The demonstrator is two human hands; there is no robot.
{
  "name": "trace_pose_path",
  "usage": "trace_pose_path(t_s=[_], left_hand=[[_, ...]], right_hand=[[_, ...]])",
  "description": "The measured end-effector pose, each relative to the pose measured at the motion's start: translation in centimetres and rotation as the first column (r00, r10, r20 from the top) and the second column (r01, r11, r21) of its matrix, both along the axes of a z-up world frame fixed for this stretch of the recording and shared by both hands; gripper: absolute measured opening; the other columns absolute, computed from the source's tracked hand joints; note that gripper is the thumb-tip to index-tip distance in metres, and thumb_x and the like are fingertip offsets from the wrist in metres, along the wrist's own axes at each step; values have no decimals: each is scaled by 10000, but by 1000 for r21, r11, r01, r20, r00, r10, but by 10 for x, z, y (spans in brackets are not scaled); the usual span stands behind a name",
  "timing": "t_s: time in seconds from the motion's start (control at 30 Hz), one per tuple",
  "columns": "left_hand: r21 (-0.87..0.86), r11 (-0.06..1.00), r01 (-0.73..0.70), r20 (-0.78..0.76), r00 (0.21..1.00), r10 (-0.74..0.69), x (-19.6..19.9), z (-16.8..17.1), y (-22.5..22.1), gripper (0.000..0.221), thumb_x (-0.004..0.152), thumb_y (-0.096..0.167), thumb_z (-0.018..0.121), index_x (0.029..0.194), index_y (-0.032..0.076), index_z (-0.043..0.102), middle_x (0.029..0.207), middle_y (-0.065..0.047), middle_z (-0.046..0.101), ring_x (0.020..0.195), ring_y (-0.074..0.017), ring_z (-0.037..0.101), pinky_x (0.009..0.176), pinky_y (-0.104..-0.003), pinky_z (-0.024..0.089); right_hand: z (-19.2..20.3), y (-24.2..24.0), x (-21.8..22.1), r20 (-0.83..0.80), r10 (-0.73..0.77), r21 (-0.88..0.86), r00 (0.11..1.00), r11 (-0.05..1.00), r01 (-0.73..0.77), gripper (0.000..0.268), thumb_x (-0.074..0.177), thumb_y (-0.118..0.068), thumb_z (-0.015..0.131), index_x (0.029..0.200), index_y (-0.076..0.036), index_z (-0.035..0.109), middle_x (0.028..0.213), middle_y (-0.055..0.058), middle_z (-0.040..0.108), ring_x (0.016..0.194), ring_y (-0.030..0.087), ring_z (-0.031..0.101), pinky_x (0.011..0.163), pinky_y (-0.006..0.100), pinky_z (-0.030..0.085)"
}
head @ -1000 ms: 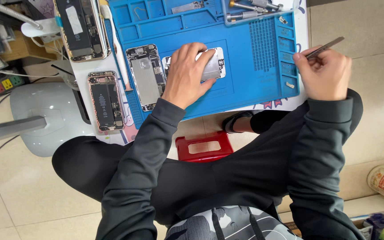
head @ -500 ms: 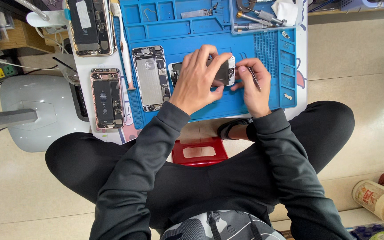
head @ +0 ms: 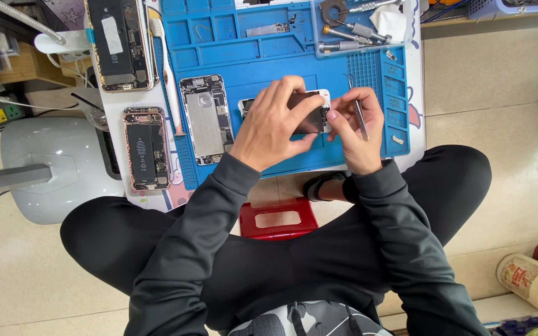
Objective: The person uses a metal prying tool to carefully separate the screen from the frame of a disassembled smartphone. They work along the edges of the device, lifting the display assembly to detach it from the main body.
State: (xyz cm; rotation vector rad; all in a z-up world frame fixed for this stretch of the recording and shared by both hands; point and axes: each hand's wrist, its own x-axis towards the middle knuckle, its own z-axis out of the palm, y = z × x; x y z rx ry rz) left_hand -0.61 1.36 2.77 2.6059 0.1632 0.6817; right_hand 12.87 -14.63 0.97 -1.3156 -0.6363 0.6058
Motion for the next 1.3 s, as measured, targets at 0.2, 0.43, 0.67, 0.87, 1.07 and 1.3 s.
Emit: trace_pose_path(t_s=[0.2,0.43,0.67,0.87,1.07,1.3], left_hand=[[107,991,81,-17,997,-79,-8,27,7,717,720,337,979,1338,238,629,1193,-53,456,1023,-289,640,832,-454,613],[244,959,146,-98,987,-125,-3,60,14,711,618,465,1028,1136,230,601,1093,-25,411,823,-216,620,646,-404,645],[302,931,204,-129,977,-172,0,65,18,731,522,489,1037,1045,234,594,1046,-17,427,693,-217,656,527,-419,632],[255,944,210,-162,972,-172,-1,63,13,739,541,494,1040,1050,207,588,1044,-21,431,688,-239,686,521,-423,627],[224,958,181,-180,973,-142,-3,65,8,756,563,475,1045,1086,176,588,1035,-20,412,724,-246,683,531,-407,619],[432,897,92,-115,992,-46,0,48,2,831,535,650,1006,1084,221,553,1083,-8,421,916,-162,575,643,-314,525]], right_hand=[[10,-5,-9,41,32,29,999,999,-33,319,977,-60,767,1130,-10,491,934,207,663,763,227,724,537,316,636],[21,-5,-19,98,30,29,995,999,-33,304,971,-44,762,1112,31,503,906,218,675,755,251,740,538,321,651],[25,-7,-27,132,37,44,991,998,-43,289,987,-35,741,1131,31,500,911,213,667,768,262,746,502,304,633],[20,-8,-25,151,29,42,988,998,-35,294,986,-41,752,1130,31,505,889,209,668,745,250,736,489,284,614],[17,-8,-24,153,20,16,988,1000,-23,296,994,-76,750,1148,16,514,929,197,673,746,228,726,484,269,605],[-4,-11,-12,213,22,-72,977,997,-7,223,1014,-83,731,1139,40,593,926,205,714,714,183,705,488,249,580]])
